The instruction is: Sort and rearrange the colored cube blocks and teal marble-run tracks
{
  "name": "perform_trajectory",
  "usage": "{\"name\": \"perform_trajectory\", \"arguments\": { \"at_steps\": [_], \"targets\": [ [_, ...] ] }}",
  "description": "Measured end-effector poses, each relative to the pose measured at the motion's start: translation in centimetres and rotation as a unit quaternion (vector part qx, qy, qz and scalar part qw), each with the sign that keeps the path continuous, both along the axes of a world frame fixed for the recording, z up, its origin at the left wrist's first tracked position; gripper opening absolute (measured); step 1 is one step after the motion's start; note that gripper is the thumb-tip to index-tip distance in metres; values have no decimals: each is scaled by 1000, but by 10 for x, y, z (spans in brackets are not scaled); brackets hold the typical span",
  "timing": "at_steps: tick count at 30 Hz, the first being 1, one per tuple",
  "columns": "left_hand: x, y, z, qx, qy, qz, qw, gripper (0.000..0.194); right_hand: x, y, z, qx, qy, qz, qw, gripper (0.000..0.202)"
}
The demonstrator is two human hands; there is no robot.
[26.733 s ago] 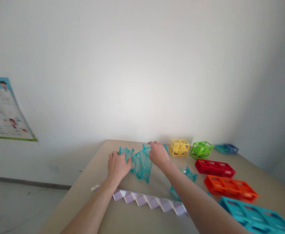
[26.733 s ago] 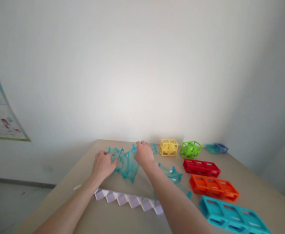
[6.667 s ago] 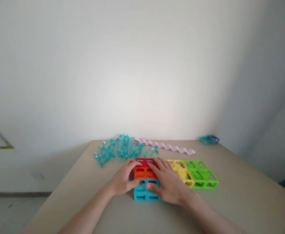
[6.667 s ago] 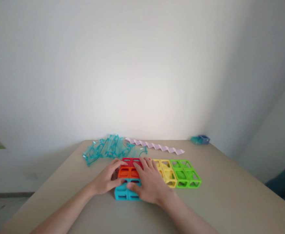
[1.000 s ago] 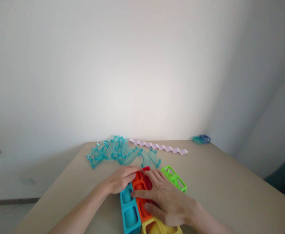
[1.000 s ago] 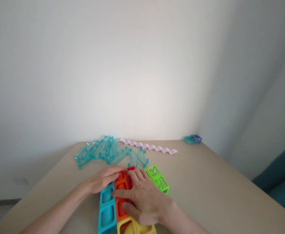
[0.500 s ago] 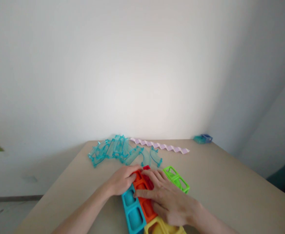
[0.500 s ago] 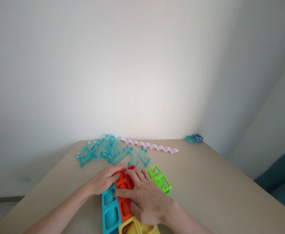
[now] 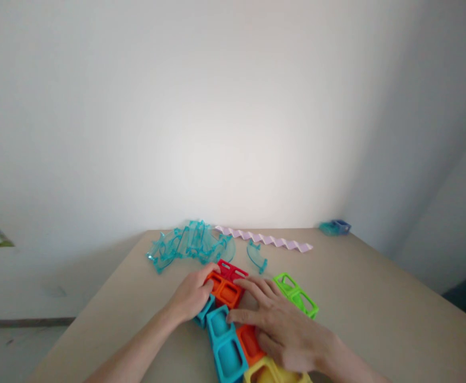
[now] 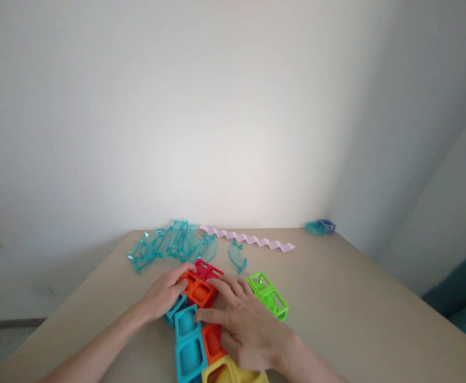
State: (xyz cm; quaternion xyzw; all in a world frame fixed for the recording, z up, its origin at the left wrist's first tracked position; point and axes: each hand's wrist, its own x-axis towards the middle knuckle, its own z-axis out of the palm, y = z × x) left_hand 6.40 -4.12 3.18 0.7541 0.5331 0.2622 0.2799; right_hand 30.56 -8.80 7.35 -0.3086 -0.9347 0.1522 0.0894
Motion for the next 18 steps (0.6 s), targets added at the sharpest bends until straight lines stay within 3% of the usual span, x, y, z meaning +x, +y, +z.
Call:
{"name": "perform_trajectory", "arguments": {
  "at_steps": [5,8,13,18],
  "targets": [
    [-4,-2,-2,-5,46,49,998,28,7,-3,5,-6,-1,-12,1000,67],
    [-6,-4,-1,-2,66,56,996,27,20,-3,5,-9,-5,-25,1000,57],
    [-7,-9,2,20,92,55,994,25,39,5,-7,21,-17,-94,995,20],
    [-5,-15,1,37,97,34,994,19,36,12,-19,65,-3,-150,987,19]
  ]
}}
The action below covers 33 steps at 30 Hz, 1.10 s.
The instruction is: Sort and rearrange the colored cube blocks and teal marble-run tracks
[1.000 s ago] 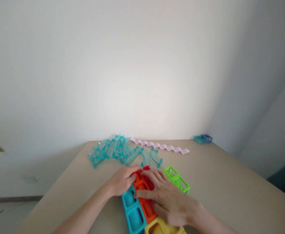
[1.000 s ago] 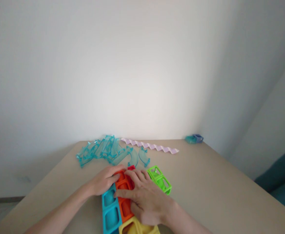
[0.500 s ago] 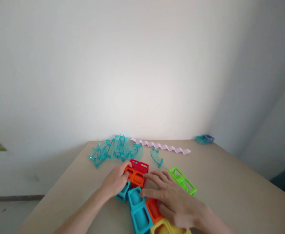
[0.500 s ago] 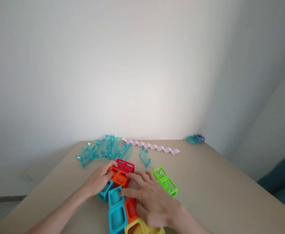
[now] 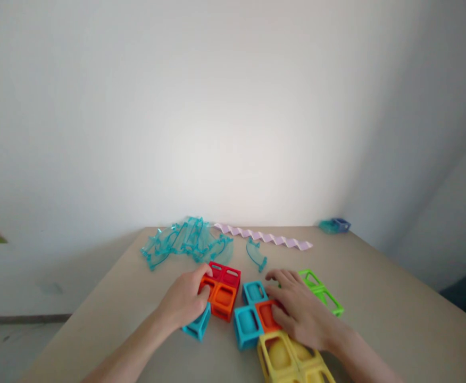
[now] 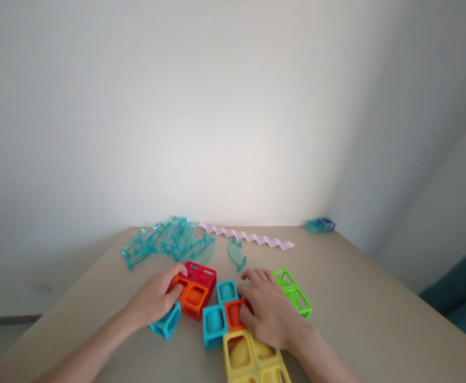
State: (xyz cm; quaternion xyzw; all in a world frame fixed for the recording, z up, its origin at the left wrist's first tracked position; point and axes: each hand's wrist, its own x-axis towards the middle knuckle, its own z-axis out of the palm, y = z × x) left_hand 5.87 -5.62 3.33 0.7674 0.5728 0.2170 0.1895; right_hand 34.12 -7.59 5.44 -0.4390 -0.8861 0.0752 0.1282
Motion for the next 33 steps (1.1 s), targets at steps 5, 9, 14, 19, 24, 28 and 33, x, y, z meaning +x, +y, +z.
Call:
{"name": "perform_trajectory", "arguments": {
  "at_steps": [5,9,14,19,24,28,33],
  "targets": [
    [-4,-2,7,-1,-2,-20,1000,13,-5,3,-4,13,11,-32,999,17],
    [-11,-1,12,-26,-4,-39,999,9,0,6,-6,12,11,-42,999,17],
    [-17,1,6,-169,-45,-10,985,25,6,10,-10,26,-8,-71,997,11],
    [-21,5,5,-183,-70,-38,980,29,5,12,-9,29,-10,-86,996,12],
    [-19,3,14,-102,-17,-76,992,20,1,14,-10,30,8,-100,995,14],
    [-16,0,20,-46,37,-88,994,15,3,17,-12,27,36,-112,993,22],
    [-13,-5,20,27,29,-115,993,21,-6,13,1,60,39,-61,996,38]
  ]
}}
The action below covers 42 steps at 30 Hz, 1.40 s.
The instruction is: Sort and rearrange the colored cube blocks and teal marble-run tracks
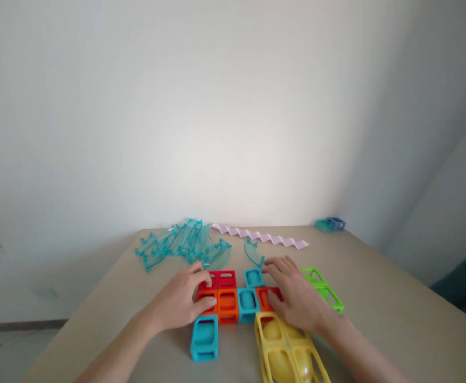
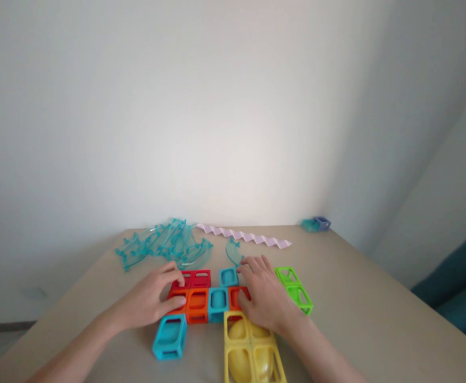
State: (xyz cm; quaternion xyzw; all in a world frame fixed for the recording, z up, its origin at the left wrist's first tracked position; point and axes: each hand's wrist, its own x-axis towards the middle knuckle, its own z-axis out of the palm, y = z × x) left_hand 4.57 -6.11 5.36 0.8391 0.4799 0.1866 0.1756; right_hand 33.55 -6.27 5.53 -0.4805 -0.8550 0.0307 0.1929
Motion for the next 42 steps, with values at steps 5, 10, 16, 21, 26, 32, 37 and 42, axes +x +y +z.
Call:
{"name": "perform_trajectory", "arguments": {
  "at_steps": [5,10,16,21,26,32,37,42],
  "targets": [
    [-7,2,-8,-13,-13,-58,998,61,-43,-3,13,-18,-42,101,994,77],
    [-13,6,-8,-47,-29,-83,995,55,-66,5,3,-60,-53,130,988,90],
    [-13,7,-2,-66,-37,-85,993,50,-53,6,-9,-69,-47,105,991,87],
    [-13,11,-5,-79,-63,-95,990,49,-49,5,-11,-85,-21,76,993,90],
    [-11,10,-5,-70,-72,-93,991,48,-51,11,-10,-87,-14,100,991,90],
    [-14,11,1,-81,-32,-84,993,47,-56,14,-8,-97,-17,93,991,82],
    [-15,11,8,-72,9,-74,995,46,-60,10,-3,-98,-12,95,991,77],
    [-11,3,8,-41,67,23,997,43,-62,12,-8,-80,-11,50,996,73]
  ]
}}
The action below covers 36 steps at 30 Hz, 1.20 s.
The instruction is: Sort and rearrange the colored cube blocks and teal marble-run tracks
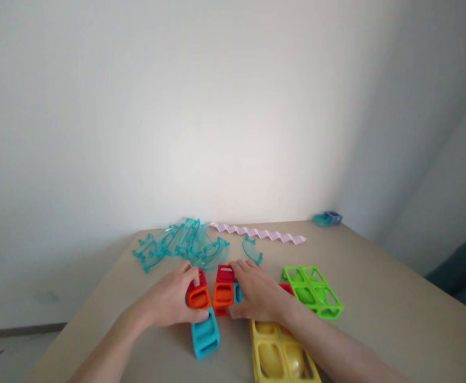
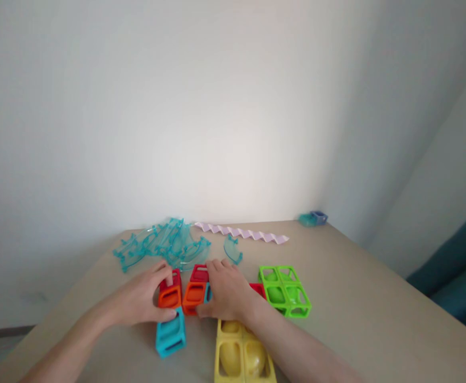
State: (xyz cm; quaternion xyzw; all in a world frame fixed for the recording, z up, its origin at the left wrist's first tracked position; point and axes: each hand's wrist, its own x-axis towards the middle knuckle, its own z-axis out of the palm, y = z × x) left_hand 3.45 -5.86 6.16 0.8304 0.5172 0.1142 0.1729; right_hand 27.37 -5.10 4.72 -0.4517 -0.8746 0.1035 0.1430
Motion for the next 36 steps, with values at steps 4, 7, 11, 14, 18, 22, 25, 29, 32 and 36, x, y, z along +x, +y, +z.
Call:
{"name": "perform_trajectory", "arguments": {
  "at_steps": [4,7,11,14,18,22,25,29,32,36],
  "targets": [
    [5,-7,-2,30,42,54,997,43,-1,1,-5,6,7,-43,999,71],
    [6,-8,-4,35,68,73,994,44,0,-1,-4,6,11,-34,999,72],
    [-1,-4,-5,53,78,113,989,48,1,-4,0,13,19,-10,1000,68],
    [-6,-4,-4,15,79,164,983,55,3,-4,2,-2,18,7,1000,71],
    [-5,-9,-1,-133,50,152,978,61,7,0,6,-64,21,23,997,84],
    [0,-11,-2,-179,17,132,975,61,9,2,9,-87,43,38,995,77],
    [5,-10,-6,-199,3,120,973,59,9,2,8,-69,27,67,995,92],
    [11,-11,-9,-71,37,112,991,52,8,1,4,-58,1,84,995,106],
    [13,-13,-8,-36,9,79,996,43,8,1,6,-57,2,95,994,101],
    [10,-13,-11,-140,-61,11,988,31,10,-1,10,-59,-1,112,992,92]
  ]
}}
